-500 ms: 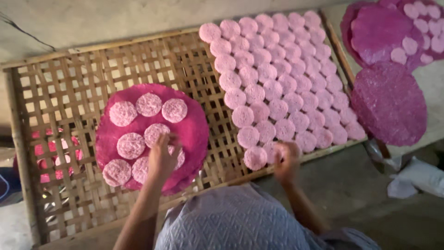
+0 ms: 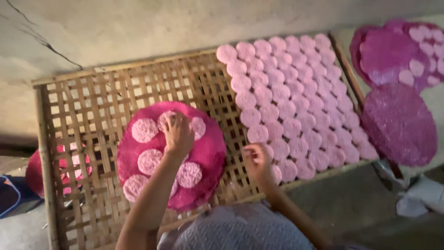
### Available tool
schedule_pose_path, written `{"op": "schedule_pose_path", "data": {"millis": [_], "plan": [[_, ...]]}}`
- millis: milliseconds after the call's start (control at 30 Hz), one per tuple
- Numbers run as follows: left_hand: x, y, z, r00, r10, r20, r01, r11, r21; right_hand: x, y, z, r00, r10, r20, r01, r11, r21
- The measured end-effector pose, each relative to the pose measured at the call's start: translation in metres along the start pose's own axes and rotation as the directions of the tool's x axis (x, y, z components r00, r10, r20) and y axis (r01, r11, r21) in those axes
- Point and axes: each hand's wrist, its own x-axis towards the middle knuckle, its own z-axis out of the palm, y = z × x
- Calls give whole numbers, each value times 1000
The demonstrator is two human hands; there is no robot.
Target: The person arranges small pink circles onto larger pink circular sheets on a wooden rack and then moves the sheets to a table.
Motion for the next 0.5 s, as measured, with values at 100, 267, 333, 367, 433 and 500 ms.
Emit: {"op": "schedule_pose_path", "data": {"millis": [100,267,333,367,433,500], "plan": [[3,14,-22,966,-19,259,114,926,-359,42,9,64,798,313,514,-598,514,615],[-17,46,-46,992,-27,120,112,611,-783,118,43,99,573,329,750,-819,225,528],[-14,27,-45,963,-209,170,266,643,-718,166,63,97,566,441,697,-819,396,414],[-7,12,-42,936,-299,188,343,646,-682,198,74,95,556,566,609,-826,459,327],[3,-24,-31,921,-388,26,348,792,-502,263,96,99,788,402,467,-553,795,249],[9,-52,-20,897,-406,-178,340,887,-312,330,113,111,866,366,341,-419,903,97]]}}
